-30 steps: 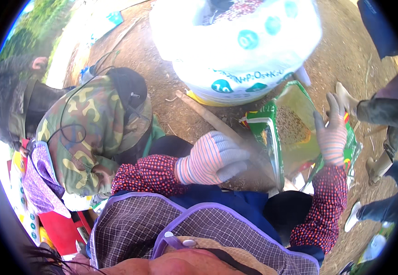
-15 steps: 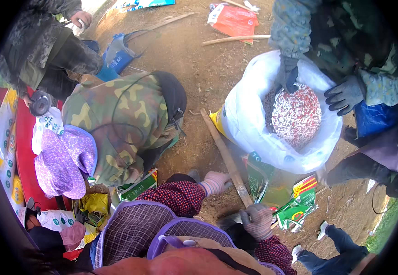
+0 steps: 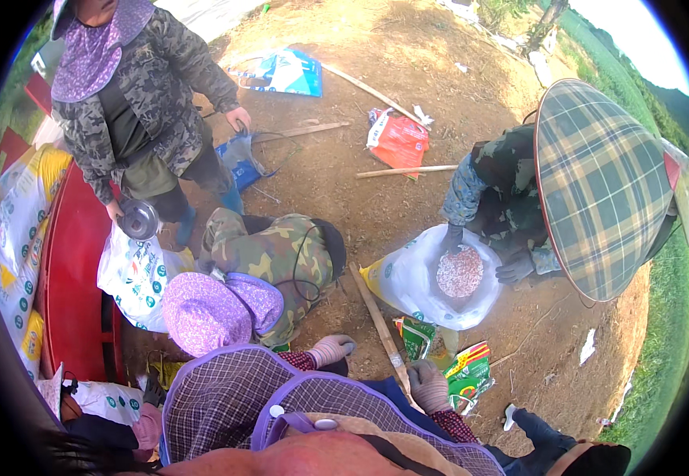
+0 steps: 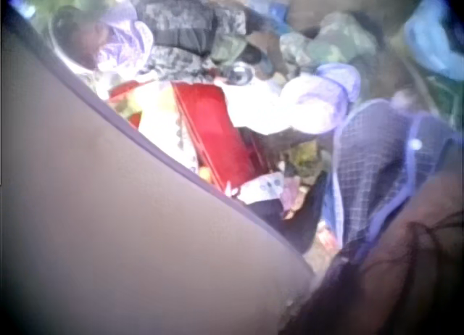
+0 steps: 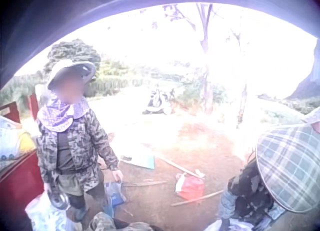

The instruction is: The person unties a large white bag, secures a smaller green bag to a wooden frame, and pours grains from the smaller bag into the larger one.

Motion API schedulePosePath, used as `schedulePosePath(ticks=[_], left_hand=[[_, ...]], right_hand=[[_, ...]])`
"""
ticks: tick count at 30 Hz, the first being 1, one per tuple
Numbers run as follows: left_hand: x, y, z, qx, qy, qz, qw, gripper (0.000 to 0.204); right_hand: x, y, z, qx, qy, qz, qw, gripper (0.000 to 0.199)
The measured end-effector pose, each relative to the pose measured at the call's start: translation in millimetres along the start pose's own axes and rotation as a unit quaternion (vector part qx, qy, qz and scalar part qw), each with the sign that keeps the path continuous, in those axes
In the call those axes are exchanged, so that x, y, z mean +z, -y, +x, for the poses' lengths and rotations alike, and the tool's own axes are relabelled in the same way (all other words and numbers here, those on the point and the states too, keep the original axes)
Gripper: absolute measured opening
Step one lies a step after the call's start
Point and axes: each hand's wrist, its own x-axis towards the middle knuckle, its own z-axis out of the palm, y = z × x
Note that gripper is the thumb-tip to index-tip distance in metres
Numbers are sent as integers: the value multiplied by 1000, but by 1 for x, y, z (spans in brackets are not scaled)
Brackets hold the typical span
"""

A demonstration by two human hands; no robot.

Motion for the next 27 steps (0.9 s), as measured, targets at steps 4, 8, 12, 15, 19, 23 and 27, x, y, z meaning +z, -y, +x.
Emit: schedulePosePath(ticks=[4, 8, 12, 15, 19, 23, 27], left_hand=[[-82, -53, -11, -23, -118, -36, 992, 38], [-89, -40, 1, -51, -146, -94, 984, 39], [-75, -34, 0, -33, -87, -2, 996, 41], [-80, -42, 12, -65, 71, 46, 994, 44], [-94, -46, 65, -97, 83, 115, 985, 48], [-149, -65, 115, -185, -57, 165, 967, 49], [-224, -54, 136, -262, -190, 150, 934, 53]], right_hand=[[-17, 38, 25, 5, -29, 74, 997, 11], [0, -17, 5, 143, 104, -59, 982, 27], [-4, -45, -51, 422, 180, -39, 887, 47], [-5, -82, -82, 514, 171, -41, 839, 47], [-4, -108, -78, 521, 141, -36, 841, 47], [18, -126, -25, 469, 130, -19, 873, 48], [32, -117, 99, 356, 131, -8, 925, 48]])
